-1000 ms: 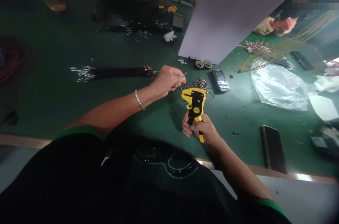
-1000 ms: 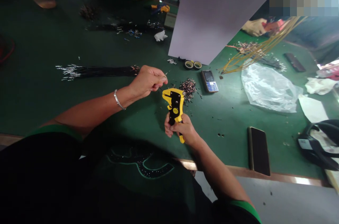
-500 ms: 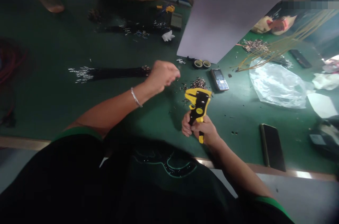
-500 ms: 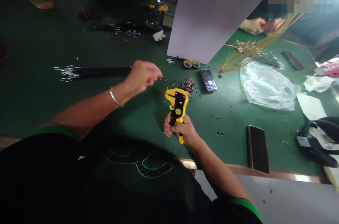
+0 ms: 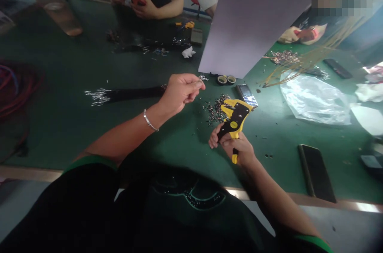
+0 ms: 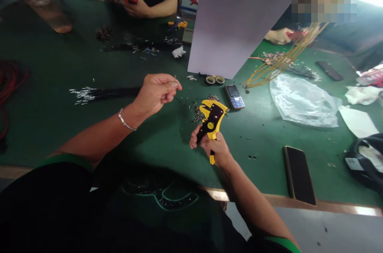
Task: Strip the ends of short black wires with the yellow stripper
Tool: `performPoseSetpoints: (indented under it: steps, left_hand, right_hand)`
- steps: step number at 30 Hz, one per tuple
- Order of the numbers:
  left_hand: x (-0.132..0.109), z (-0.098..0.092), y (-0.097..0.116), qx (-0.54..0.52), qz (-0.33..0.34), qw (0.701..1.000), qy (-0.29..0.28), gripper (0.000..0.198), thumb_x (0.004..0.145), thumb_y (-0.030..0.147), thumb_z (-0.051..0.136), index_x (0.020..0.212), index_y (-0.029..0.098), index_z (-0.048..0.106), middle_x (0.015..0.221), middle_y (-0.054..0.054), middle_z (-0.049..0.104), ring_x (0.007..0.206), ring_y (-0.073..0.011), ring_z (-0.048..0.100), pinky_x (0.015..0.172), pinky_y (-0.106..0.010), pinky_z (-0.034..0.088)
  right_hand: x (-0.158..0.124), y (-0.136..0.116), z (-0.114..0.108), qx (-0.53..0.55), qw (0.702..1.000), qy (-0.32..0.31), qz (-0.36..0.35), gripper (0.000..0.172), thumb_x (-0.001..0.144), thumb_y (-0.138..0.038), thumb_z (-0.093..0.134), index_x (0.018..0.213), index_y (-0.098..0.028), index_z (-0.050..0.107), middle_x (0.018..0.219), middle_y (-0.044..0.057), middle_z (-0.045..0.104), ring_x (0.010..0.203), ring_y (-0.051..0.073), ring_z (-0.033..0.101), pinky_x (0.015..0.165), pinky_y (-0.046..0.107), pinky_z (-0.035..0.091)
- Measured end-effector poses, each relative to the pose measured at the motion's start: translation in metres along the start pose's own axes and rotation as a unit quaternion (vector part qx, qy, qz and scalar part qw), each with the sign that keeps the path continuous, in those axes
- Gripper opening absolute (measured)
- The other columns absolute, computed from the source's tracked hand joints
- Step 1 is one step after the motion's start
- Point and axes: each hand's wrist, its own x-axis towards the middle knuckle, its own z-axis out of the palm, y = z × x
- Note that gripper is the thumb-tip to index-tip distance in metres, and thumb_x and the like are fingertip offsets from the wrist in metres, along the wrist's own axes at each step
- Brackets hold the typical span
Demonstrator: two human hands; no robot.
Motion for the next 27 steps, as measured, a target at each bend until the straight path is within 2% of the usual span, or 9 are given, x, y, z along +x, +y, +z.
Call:
performPoseSetpoints:
  steps: [6, 11, 16, 21, 27]
  left_hand:
    - [-0.012, 0.012, -0.007, 0.017, 0.004, 0.999, -0.032, 0.013, 0.079, 0.025, 0.064, 0.069, 0.017, 0.067, 0.046, 0.003, 0.046, 0.040, -0.0055, 0.036, 0.038, -0.022, 0.024]
    - [-0.025, 0.022, -0.016, 0.069, 0.027, 0.995, -0.060, 0.014, 0.083, 0.027, 0.062, 0.075, 0.018, 0.069, 0.050, 0.002, 0.052, 0.042, -0.0065, 0.041, 0.042, -0.023, 0.033]
    - [-0.038, 0.031, -0.017, 0.106, 0.024, 0.988, -0.108, 0.014, 0.085, 0.027, 0.061, 0.080, 0.020, 0.071, 0.056, 0.001, 0.057, 0.049, -0.0089, 0.050, 0.048, -0.024, 0.042]
    - [-0.045, 0.036, -0.016, 0.108, 0.039, 0.982, -0.151, 0.013, 0.086, 0.025, 0.060, 0.083, 0.020, 0.072, 0.065, 0.000, 0.062, 0.057, -0.0102, 0.056, 0.056, -0.026, 0.048]
    - [-0.047, 0.037, -0.018, 0.095, 0.046, 0.981, -0.164, 0.014, 0.087, 0.026, 0.060, 0.086, 0.020, 0.072, 0.069, -0.002, 0.064, 0.061, -0.0109, 0.058, 0.061, -0.026, 0.050]
  right_hand:
    - [0.000, -0.012, 0.002, -0.016, 0.999, 0.027, -0.043, 0.032, 0.058, -0.014, 0.056, 0.089, -0.016, 0.066, 0.080, 0.007, 0.064, 0.069, 0.023, 0.055, 0.070, 0.041, 0.046]
    - [0.000, -0.017, 0.001, -0.007, 0.996, 0.061, -0.068, 0.030, 0.061, -0.020, 0.063, 0.091, -0.017, 0.065, 0.089, 0.008, 0.066, 0.071, 0.022, 0.056, 0.073, 0.042, 0.047]
    - [0.002, -0.016, 0.002, 0.023, 0.995, 0.069, -0.067, 0.026, 0.066, -0.023, 0.070, 0.091, -0.017, 0.063, 0.080, 0.005, 0.063, 0.067, 0.020, 0.056, 0.068, 0.039, 0.048]
    - [0.001, -0.016, 0.002, 0.056, 0.994, 0.056, -0.069, 0.024, 0.069, -0.021, 0.071, 0.091, -0.016, 0.062, 0.074, 0.003, 0.060, 0.067, 0.019, 0.057, 0.069, 0.039, 0.050]
    - [0.002, -0.015, -0.001, 0.059, 0.994, 0.052, -0.076, 0.025, 0.068, -0.022, 0.073, 0.089, -0.016, 0.062, 0.074, 0.002, 0.060, 0.066, 0.018, 0.057, 0.068, 0.039, 0.051]
